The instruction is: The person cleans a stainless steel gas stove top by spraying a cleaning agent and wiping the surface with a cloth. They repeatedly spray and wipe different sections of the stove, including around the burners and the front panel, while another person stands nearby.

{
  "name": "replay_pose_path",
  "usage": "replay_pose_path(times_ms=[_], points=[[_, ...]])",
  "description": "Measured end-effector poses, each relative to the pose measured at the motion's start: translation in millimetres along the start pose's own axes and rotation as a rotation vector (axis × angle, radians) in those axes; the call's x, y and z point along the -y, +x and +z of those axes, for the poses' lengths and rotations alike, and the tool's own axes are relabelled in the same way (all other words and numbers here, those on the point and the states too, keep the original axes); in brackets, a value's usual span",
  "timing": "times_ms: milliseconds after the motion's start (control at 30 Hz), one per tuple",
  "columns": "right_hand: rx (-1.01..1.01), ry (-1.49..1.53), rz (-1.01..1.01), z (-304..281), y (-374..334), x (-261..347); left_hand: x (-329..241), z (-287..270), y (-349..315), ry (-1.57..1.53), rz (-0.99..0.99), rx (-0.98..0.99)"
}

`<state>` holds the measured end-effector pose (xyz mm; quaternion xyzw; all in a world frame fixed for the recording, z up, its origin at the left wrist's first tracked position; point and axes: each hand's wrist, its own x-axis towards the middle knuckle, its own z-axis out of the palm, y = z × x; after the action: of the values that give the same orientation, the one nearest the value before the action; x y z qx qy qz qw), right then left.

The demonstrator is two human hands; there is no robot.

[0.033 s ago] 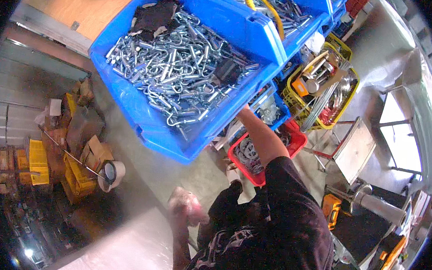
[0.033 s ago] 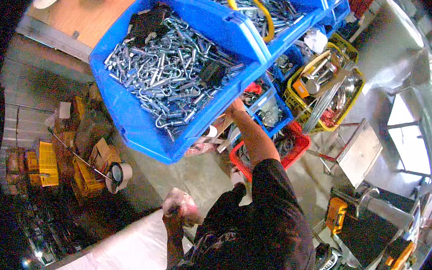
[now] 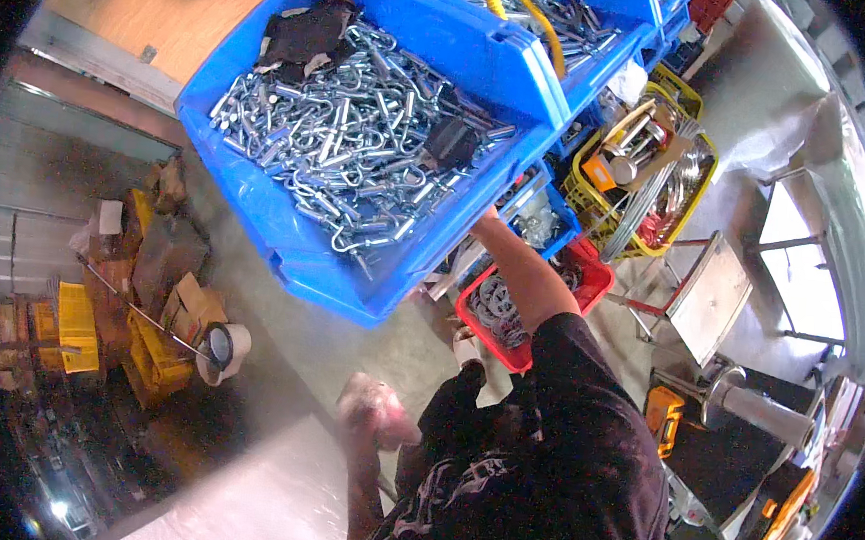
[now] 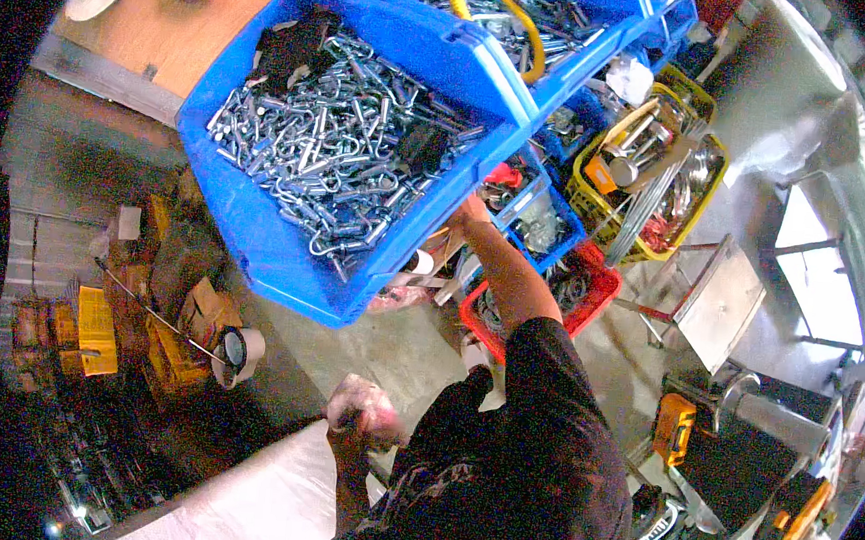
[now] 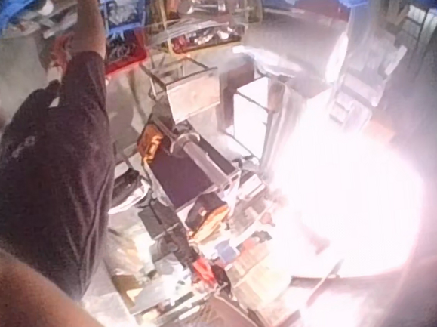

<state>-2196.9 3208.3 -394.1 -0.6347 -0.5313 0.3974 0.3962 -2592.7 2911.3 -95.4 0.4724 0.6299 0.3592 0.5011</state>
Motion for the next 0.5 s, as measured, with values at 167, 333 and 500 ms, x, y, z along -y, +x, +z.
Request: replay_pose_path(times_ms=[167, 333, 500], points=[[0.066, -0.624, -0.012, -25, -30, 41, 15, 17, -15, -0.025, -0.155, -0.059], [0.076, -0.889, -0.095, -30, -32, 67, 36, 22, -31, 0.000, -0.134, -0.130], [-0.005, -0.945, -0.149, -20, -24, 47, 41, 10, -40, 0.027, -0.222, -0.177]])
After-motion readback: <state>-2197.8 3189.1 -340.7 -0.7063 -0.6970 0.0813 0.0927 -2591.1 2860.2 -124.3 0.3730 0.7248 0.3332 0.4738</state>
